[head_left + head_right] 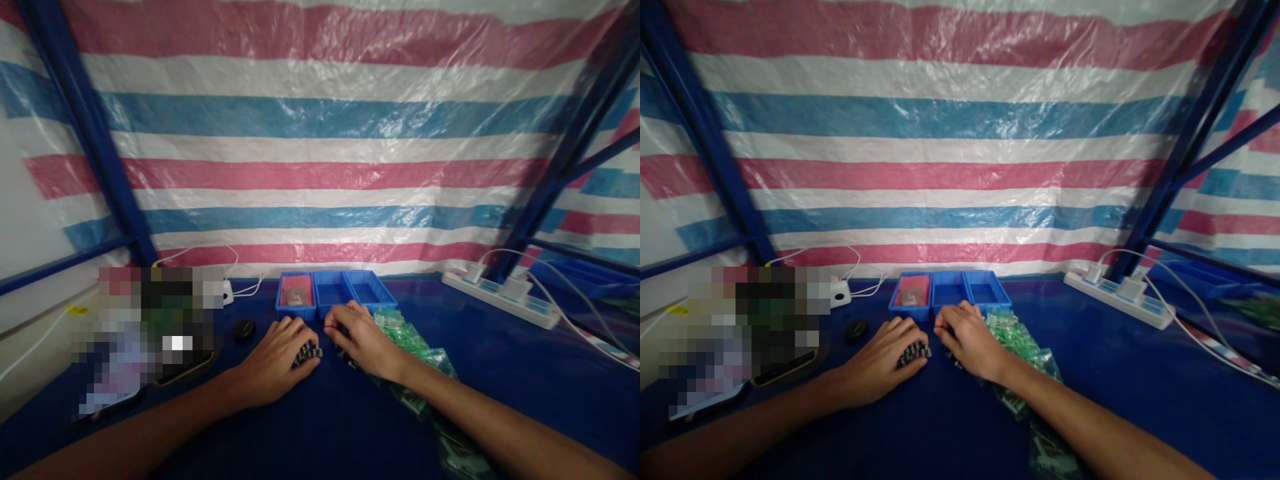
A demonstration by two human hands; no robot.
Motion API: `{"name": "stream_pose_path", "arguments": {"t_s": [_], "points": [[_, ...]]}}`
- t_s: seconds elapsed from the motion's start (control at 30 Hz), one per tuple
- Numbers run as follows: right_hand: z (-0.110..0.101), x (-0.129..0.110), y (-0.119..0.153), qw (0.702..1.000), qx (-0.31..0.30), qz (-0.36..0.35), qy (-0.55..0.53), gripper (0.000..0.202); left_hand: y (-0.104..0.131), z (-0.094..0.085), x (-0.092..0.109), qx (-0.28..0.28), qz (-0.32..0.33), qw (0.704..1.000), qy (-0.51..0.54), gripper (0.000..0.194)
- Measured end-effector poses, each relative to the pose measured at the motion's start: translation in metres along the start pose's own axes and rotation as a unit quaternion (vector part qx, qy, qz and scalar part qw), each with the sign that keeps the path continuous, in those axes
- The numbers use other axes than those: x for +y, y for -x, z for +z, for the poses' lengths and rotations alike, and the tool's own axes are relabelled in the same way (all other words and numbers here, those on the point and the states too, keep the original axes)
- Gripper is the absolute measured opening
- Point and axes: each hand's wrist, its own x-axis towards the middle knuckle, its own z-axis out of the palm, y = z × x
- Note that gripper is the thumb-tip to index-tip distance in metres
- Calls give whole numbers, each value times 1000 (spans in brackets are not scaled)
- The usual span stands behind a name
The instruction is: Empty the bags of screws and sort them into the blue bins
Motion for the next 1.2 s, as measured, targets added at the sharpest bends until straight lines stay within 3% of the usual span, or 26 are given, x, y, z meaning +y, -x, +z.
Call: {"name": "stream_pose_path", "arguments": {"t_s": [0.17,0.37,0.83,1.2], "points": [[-3,2,-4,997,57,52,-30,9,0,-2,-1,-11,27,1000,2,27],[-5,1,-5,991,98,74,-44,10,0,-4,-1,-24,70,997,16,21],[-4,6,-5,988,136,47,-56,8,-2,-3,-2,-24,80,996,26,9],[-5,7,-4,990,123,33,-58,15,-3,1,-6,-6,88,995,38,9]]}}
